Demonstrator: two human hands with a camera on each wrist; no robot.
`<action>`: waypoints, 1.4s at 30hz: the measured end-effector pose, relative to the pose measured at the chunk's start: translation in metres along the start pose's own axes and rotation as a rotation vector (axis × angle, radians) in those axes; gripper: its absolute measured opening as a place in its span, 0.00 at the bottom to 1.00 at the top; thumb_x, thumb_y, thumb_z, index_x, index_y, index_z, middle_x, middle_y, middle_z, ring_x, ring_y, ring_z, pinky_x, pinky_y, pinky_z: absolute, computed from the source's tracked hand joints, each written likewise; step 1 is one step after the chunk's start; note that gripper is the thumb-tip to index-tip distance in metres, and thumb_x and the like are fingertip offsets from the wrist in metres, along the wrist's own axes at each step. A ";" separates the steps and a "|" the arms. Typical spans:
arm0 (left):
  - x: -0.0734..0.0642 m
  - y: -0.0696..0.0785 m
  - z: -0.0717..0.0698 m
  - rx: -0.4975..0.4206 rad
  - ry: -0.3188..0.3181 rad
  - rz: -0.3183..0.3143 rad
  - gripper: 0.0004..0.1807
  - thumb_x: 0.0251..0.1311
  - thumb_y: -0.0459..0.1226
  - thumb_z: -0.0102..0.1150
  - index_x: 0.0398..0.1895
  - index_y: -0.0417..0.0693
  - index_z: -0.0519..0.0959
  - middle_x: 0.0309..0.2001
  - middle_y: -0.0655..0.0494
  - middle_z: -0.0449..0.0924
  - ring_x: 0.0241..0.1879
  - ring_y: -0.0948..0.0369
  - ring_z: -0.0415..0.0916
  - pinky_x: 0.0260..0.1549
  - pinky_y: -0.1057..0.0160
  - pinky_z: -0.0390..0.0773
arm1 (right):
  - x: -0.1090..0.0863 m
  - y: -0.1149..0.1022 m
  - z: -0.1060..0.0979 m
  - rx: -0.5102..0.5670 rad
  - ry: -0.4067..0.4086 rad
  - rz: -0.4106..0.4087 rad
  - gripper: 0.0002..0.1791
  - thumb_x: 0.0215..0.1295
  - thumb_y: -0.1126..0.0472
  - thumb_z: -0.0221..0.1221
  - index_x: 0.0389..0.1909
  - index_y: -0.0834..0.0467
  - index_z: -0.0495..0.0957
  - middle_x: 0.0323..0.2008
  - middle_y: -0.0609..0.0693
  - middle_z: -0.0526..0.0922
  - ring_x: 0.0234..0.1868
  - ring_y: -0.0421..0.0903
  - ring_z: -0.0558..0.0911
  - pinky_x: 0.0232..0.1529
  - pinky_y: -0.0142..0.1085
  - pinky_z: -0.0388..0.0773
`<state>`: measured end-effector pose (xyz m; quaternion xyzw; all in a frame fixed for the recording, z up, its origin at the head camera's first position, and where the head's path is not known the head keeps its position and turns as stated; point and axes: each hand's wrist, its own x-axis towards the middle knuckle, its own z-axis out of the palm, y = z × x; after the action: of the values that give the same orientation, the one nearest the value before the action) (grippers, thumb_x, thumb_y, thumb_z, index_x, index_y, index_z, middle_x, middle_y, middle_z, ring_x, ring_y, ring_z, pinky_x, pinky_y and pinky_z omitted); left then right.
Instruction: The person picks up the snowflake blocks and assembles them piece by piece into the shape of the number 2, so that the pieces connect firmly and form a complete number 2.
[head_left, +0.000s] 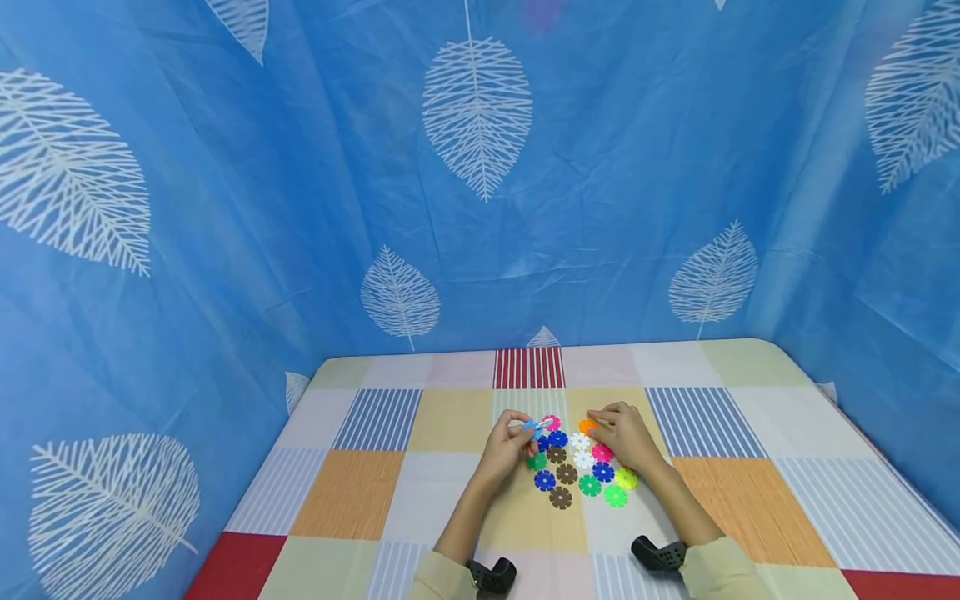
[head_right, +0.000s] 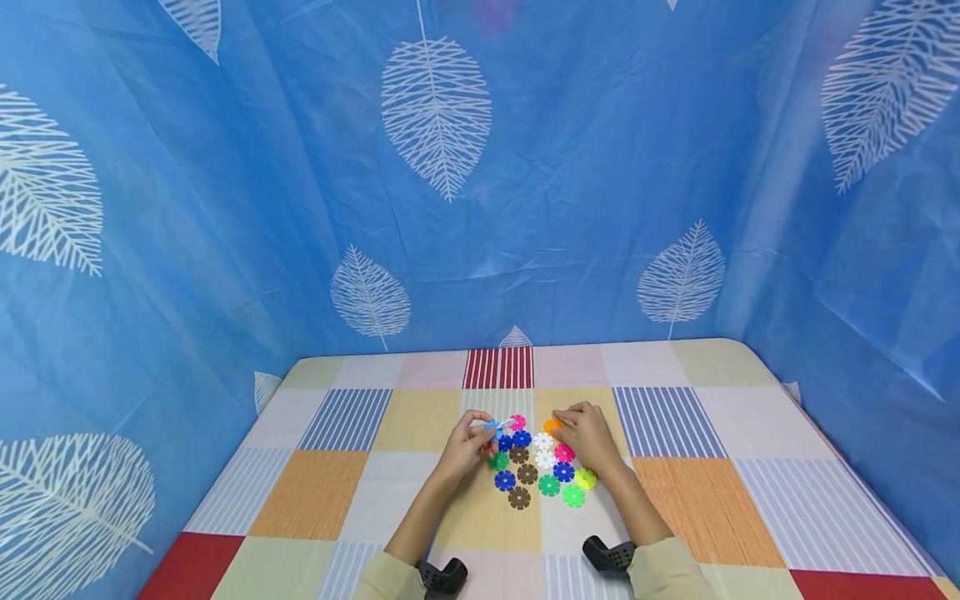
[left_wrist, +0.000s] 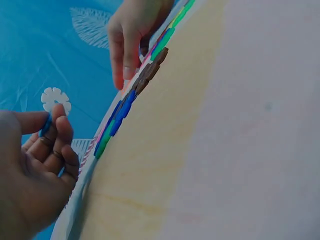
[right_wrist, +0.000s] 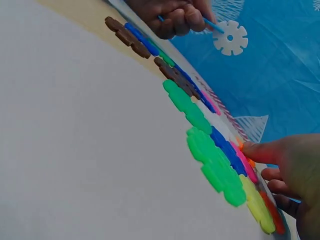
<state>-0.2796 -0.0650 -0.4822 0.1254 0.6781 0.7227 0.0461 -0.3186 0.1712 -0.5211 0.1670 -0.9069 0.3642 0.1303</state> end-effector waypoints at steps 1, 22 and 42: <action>0.000 -0.002 0.000 -0.008 -0.002 -0.003 0.11 0.63 0.24 0.46 0.47 0.25 0.62 0.20 0.50 0.73 0.19 0.63 0.70 0.22 0.69 0.73 | 0.000 0.001 0.000 -0.008 -0.006 -0.003 0.15 0.56 0.63 0.64 0.44 0.64 0.81 0.42 0.63 0.74 0.44 0.59 0.70 0.42 0.51 0.71; -0.002 -0.002 0.003 0.024 -0.029 0.056 0.10 0.64 0.23 0.42 0.47 0.25 0.62 0.20 0.48 0.69 0.19 0.63 0.64 0.20 0.71 0.68 | 0.002 -0.044 0.003 0.740 -0.087 0.176 0.18 0.61 0.64 0.59 0.48 0.71 0.73 0.28 0.67 0.80 0.25 0.54 0.81 0.30 0.46 0.80; -0.005 -0.008 0.004 0.106 -0.074 0.180 0.09 0.65 0.25 0.43 0.45 0.25 0.62 0.24 0.22 0.68 0.19 0.59 0.65 0.20 0.72 0.68 | -0.001 -0.047 0.012 0.847 -0.075 0.188 0.16 0.58 0.68 0.61 0.44 0.74 0.74 0.27 0.60 0.82 0.23 0.47 0.82 0.29 0.40 0.81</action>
<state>-0.2743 -0.0617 -0.4904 0.2146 0.6991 0.6821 -0.0010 -0.3001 0.1310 -0.5004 0.1355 -0.6928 0.7081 -0.0164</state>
